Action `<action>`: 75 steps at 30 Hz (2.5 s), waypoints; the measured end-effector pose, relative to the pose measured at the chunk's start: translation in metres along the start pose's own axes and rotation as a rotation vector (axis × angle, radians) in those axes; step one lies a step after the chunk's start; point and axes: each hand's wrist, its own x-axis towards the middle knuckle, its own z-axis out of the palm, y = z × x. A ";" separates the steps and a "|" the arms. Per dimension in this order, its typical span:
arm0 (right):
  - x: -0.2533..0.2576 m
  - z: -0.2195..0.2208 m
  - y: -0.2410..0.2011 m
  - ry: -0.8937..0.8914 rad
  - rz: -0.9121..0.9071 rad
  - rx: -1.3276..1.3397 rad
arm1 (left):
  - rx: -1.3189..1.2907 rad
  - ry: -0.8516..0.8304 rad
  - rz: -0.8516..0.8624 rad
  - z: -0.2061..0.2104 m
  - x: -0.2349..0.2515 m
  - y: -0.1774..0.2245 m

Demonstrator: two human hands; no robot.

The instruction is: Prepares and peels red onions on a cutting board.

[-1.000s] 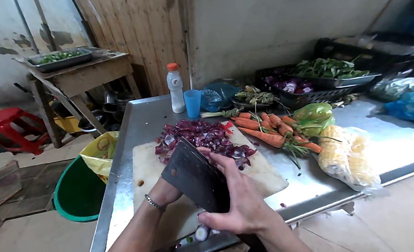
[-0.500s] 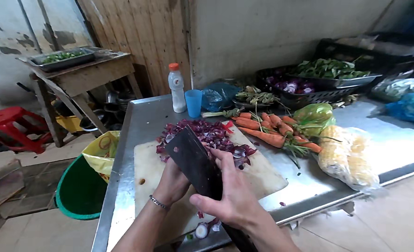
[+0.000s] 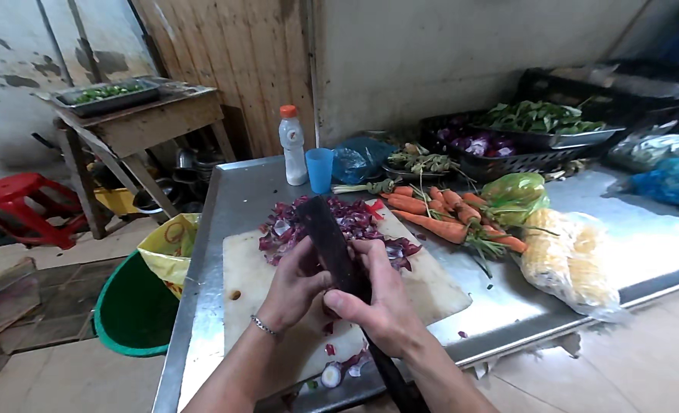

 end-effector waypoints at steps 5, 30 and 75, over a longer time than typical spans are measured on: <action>0.004 -0.012 0.002 -0.098 0.053 0.443 | -0.090 -0.113 -0.079 -0.007 0.005 -0.006; 0.010 -0.036 0.035 0.013 0.139 0.426 | -0.058 0.068 -0.163 -0.004 0.006 -0.002; -0.014 -0.006 0.020 -0.080 -0.152 -0.241 | 0.017 0.142 -0.081 -0.004 0.002 -0.008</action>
